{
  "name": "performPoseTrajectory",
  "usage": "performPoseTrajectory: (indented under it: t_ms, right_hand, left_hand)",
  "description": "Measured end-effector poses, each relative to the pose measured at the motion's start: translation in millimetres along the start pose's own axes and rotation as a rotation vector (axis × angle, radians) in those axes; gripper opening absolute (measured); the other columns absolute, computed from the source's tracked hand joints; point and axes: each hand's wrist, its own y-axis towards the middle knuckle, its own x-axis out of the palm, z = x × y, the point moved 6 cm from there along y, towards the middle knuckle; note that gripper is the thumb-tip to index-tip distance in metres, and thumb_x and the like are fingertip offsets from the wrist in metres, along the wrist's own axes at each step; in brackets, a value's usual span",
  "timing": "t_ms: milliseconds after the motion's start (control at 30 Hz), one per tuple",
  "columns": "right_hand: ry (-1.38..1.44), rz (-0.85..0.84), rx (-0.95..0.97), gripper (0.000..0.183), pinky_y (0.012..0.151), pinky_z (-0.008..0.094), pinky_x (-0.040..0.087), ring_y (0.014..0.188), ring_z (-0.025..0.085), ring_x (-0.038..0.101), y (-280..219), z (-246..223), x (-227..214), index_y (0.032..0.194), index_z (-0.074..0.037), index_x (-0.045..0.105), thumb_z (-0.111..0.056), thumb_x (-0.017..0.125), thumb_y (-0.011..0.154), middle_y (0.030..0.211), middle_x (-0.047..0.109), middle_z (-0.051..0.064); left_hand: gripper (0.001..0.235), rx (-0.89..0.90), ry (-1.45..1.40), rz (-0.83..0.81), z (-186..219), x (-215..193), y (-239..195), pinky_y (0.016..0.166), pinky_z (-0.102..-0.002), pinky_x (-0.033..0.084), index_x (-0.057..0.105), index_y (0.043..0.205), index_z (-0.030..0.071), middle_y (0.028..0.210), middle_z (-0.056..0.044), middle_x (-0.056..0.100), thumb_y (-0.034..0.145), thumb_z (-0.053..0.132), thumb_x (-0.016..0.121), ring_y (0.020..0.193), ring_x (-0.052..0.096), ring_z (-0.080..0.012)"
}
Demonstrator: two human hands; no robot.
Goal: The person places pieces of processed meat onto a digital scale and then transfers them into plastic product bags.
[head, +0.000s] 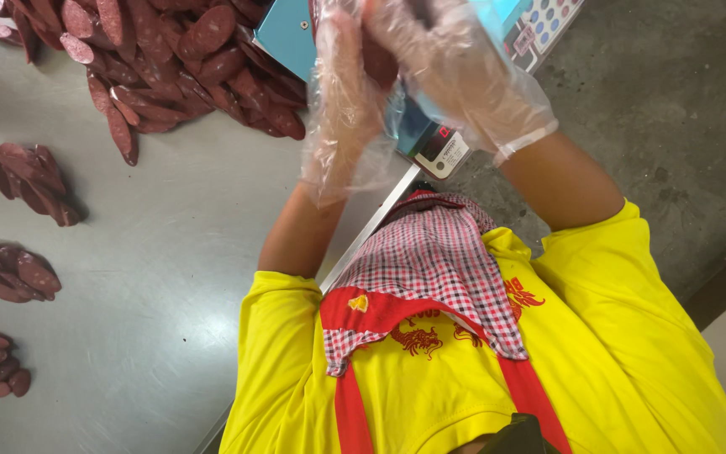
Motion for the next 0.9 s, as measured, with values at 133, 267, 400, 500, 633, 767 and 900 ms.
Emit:
performPoseTrajectory:
  t_ms: [133,267,400,500,633,767,900]
  right_hand:
    - [0.145,-0.197,-0.303,0.022,0.096,0.032,0.058,0.112,0.016,0.068,13,6,-9,0.133,-0.003,0.063,-0.015,0.058,0.116,0.128,0.069,0.010]
    - [-0.002,0.106,-0.133,0.018,0.081,0.032,0.051,0.095,0.015,0.062,11,9,-75,0.124,-0.001,0.067,-0.016,0.067,0.114,0.112,0.070,0.010]
    - [-0.135,0.429,0.044,0.018,0.066,0.033,0.044,0.078,0.014,0.056,13,8,-114,0.115,0.001,0.071,-0.016,0.077,0.112,0.097,0.071,0.011]
    - [-0.629,0.270,-0.151,0.017,0.077,0.033,0.059,0.090,0.021,0.073,27,4,-92,0.116,-0.003,0.073,-0.010,0.073,0.100,0.105,0.074,0.013]
    - [-0.702,0.225,0.035,0.031,0.091,0.036,0.055,0.102,0.025,0.071,38,47,-85,0.128,-0.004,0.071,-0.009,0.067,0.098,0.115,0.075,0.014]
    - [-0.812,0.171,-0.273,0.041,0.112,0.041,0.050,0.124,0.031,0.066,60,53,-86,0.127,0.000,0.072,-0.002,0.061,0.087,0.132,0.072,0.017]
    - [-0.658,-0.124,-0.548,0.063,0.102,0.048,0.044,0.121,0.044,0.056,63,45,-73,0.132,0.013,0.063,-0.014,0.075,0.077,0.132,0.057,0.035]
  left_hand:
    - [0.036,-0.005,-0.126,0.060,15,-2,-11,0.103,-0.040,0.057,0.054,0.133,0.005,0.128,-0.009,0.063,0.105,0.026,0.060,0.119,0.063,-0.0229]
    - [0.029,-0.026,0.158,0.294,71,-52,-40,0.071,-0.038,0.052,0.055,0.129,0.003,0.124,-0.011,0.065,0.105,0.015,0.065,0.098,0.063,-0.0233]
    - [0.026,0.046,0.026,0.348,123,-100,-77,0.073,-0.037,0.052,0.051,0.125,-0.001,0.115,-0.012,0.061,0.108,0.015,0.063,0.096,0.062,-0.0234]
    - [0.029,0.107,0.154,0.659,138,-137,-108,0.068,-0.035,0.053,0.053,0.126,0.008,0.112,-0.007,0.064,0.099,0.014,0.063,0.089,0.063,-0.0219]
    - [0.029,0.138,0.170,0.674,136,-151,-140,0.068,-0.036,0.052,0.055,0.127,0.008,0.111,-0.008,0.063,0.100,0.012,0.064,0.088,0.062,-0.0235]
    - [0.029,0.138,0.165,0.824,138,-173,-166,0.068,-0.036,0.053,0.054,0.124,0.011,0.110,-0.006,0.064,0.096,0.012,0.063,0.086,0.062,-0.0234]
    - [0.030,0.174,0.209,0.887,146,-186,-174,0.070,-0.038,0.054,0.055,0.125,0.010,0.112,-0.008,0.065,0.096,0.011,0.064,0.088,0.063,-0.0246]
